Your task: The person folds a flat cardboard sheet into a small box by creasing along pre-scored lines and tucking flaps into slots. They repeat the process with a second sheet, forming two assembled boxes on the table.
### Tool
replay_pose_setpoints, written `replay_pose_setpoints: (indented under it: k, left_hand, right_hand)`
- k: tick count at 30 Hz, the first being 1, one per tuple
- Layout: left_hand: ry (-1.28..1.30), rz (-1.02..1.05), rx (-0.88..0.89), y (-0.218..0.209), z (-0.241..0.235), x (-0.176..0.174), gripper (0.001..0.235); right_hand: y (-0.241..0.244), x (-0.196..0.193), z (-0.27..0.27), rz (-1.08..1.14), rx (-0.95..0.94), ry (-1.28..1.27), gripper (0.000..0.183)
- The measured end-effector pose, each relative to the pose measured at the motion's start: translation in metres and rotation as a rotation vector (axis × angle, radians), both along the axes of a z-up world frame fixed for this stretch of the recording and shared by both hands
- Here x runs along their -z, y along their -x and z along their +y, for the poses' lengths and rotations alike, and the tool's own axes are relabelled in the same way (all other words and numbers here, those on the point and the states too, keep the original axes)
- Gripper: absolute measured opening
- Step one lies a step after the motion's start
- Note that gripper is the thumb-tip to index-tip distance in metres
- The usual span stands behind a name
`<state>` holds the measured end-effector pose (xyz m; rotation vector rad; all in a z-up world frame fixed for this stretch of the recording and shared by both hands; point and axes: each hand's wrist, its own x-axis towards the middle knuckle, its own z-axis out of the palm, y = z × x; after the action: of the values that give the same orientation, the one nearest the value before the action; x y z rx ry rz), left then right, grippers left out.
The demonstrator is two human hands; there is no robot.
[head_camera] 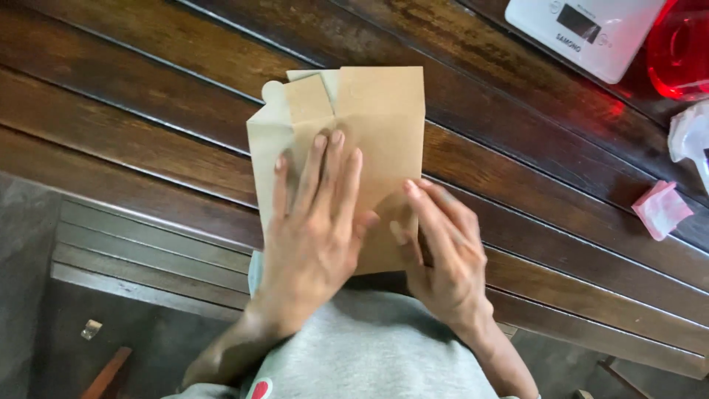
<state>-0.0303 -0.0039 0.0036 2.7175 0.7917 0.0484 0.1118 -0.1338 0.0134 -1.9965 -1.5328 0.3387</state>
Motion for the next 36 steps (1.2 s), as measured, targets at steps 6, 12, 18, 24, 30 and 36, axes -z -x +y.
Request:
replay_pose_setpoints:
  k: [6, 12, 18, 24, 30, 36]
  left_hand:
    - [-0.032, 0.183, -0.002, -0.004, -0.008, 0.006, 0.086]
    - [-0.060, 0.140, -0.004, -0.002, -0.009, 0.007, 0.087]
    - [-0.068, 0.088, -0.035, -0.002, -0.008, 0.005, 0.077]
    - [-0.072, 0.099, -0.025, -0.004, -0.006, 0.005, 0.079]
    - [-0.169, 0.212, 0.061, -0.007, -0.001, 0.001, 0.092]
    - [-0.300, 0.307, 0.156, -0.021, 0.007, -0.007, 0.099]
  right_hand:
    - [-0.036, 0.000, 0.007, -0.185, 0.088, 0.034, 0.037]
    - [-0.061, 0.001, 0.045, -0.319, 0.168, 0.141, 0.050]
    - [-0.061, 0.014, 0.070, -0.481, 0.228, 0.221, 0.072]
    - [-0.059, 0.020, 0.070, -0.471, 0.224, 0.259, 0.061]
    - [-0.060, 0.020, 0.066, -0.403, 0.222, 0.280, 0.050]
    - [-0.072, 0.022, 0.060, -0.364, 0.197, 0.224, 0.044]
